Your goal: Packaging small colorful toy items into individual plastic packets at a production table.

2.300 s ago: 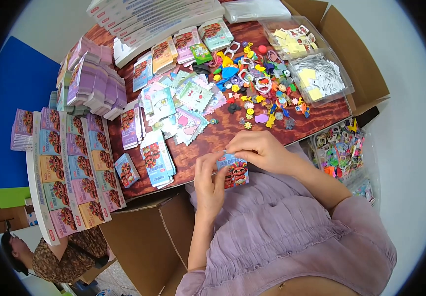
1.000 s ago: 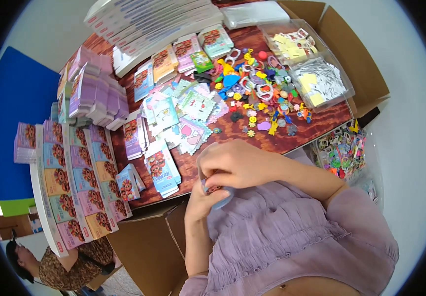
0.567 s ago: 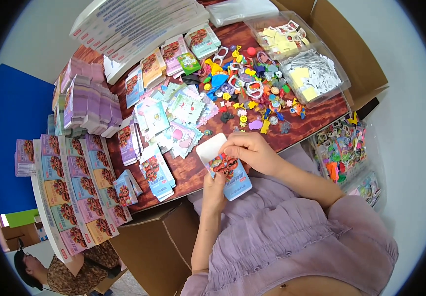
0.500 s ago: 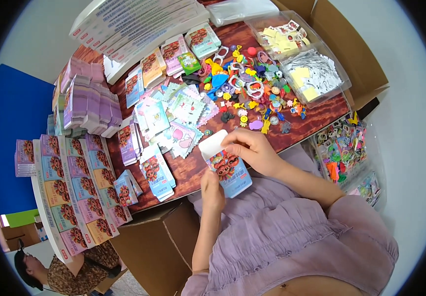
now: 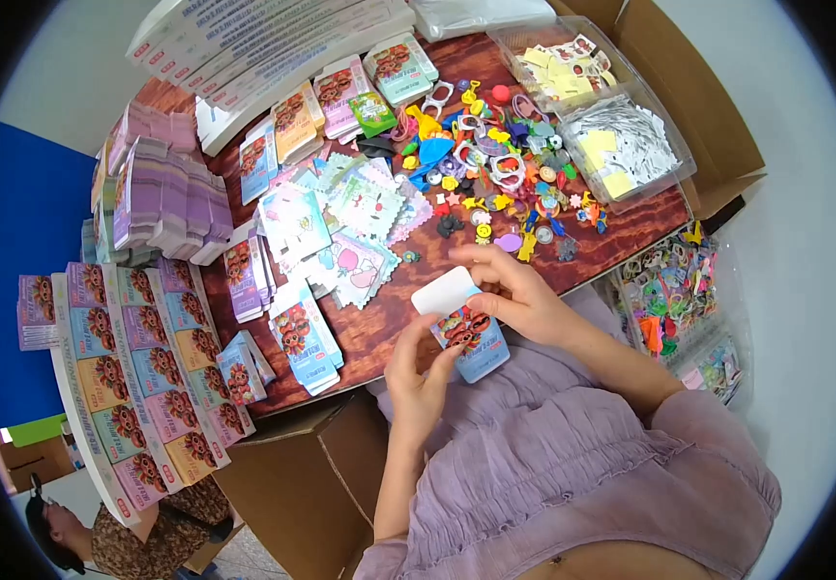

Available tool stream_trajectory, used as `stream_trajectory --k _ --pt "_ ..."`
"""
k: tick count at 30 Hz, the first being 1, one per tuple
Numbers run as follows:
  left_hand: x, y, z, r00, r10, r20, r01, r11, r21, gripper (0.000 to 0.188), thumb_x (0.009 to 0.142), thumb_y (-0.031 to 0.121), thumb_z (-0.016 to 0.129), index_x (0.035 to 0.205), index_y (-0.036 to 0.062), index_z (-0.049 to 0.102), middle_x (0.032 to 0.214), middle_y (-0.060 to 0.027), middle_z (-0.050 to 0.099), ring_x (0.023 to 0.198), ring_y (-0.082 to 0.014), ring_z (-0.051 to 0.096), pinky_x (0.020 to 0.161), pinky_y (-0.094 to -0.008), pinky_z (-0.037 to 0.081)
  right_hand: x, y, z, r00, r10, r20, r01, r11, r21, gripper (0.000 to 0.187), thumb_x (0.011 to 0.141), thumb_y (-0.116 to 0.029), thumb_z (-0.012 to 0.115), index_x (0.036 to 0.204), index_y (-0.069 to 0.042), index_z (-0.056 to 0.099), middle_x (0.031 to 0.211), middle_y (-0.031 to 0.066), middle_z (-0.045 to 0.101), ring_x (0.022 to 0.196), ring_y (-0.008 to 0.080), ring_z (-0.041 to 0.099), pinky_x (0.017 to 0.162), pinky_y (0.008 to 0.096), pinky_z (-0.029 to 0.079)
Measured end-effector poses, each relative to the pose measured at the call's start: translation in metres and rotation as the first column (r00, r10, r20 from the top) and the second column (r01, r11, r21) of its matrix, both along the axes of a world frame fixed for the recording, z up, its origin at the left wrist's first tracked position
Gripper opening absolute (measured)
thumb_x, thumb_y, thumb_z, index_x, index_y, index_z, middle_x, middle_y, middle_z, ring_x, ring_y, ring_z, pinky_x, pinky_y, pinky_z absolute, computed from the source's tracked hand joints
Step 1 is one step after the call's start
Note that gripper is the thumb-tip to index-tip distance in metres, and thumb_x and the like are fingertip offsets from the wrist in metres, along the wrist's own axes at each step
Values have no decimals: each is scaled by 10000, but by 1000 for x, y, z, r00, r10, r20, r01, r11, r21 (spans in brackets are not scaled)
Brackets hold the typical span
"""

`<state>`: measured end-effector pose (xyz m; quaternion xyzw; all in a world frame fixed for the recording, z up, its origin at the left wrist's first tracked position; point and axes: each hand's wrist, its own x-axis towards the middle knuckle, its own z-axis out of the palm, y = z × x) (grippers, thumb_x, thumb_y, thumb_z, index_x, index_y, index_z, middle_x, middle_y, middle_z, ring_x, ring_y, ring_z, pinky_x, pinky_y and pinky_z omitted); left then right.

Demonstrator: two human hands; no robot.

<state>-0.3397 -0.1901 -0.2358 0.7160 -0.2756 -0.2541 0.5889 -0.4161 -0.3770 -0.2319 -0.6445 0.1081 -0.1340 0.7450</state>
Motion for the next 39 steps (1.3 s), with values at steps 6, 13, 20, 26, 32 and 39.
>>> stream_trajectory --k 6,13,20,26,32,39 --pt "6 -7 5 974 19 -227 -40 995 -91 597 851 -135 636 1344 41 349 1106 -128 589 952 -181 649 789 -278 545 8 -12 -2 993 74 93 -68 995 -74 160 909 -38 634 1066 -10 632 972 29 641 903 95 594 785 253 474" --pt "9 -7 11 976 -86 -201 90 996 7 640 856 -148 619 1385 45 313 1125 -153 592 966 -192 646 810 -280 540 10 -10 -4 989 88 -122 -79 994 79 61 894 -39 670 917 -12 621 925 26 657 829 53 596 716 235 483" --pt "8 -6 6 986 -67 -153 65 998 -17 675 861 -119 638 1415 56 292 1125 -158 607 945 -192 658 801 -297 550 8 -20 0 975 148 -165 -169 977 -126 107 880 -42 682 971 12 696 936 47 698 852 90 637 745 250 500" --pt "10 -4 9 985 -38 -169 34 999 -28 607 870 -118 635 1400 37 384 1104 -138 614 944 -173 653 812 -282 539 -1 -25 4 976 217 -16 -199 859 -471 183 832 -41 697 1009 4 697 1006 78 690 975 153 648 807 285 511" --pt "27 4 1 958 76 -276 -99 992 -73 513 937 -42 513 1436 30 416 1252 -106 599 1027 -167 643 856 -286 525 8 -19 -9 950 263 -165 -189 911 367 198 898 -82 665 1083 -22 628 957 40 665 849 132 659 705 253 520" --pt "34 -10 10 972 228 -53 -232 969 -88 922 730 -44 778 1491 1 258 1448 -172 414 1269 -242 488 1043 -355 424 56 16 -17 951 241 -193 -104 840 533 204 920 -137 649 1079 -39 569 942 68 660 866 230 681 706 345 584"
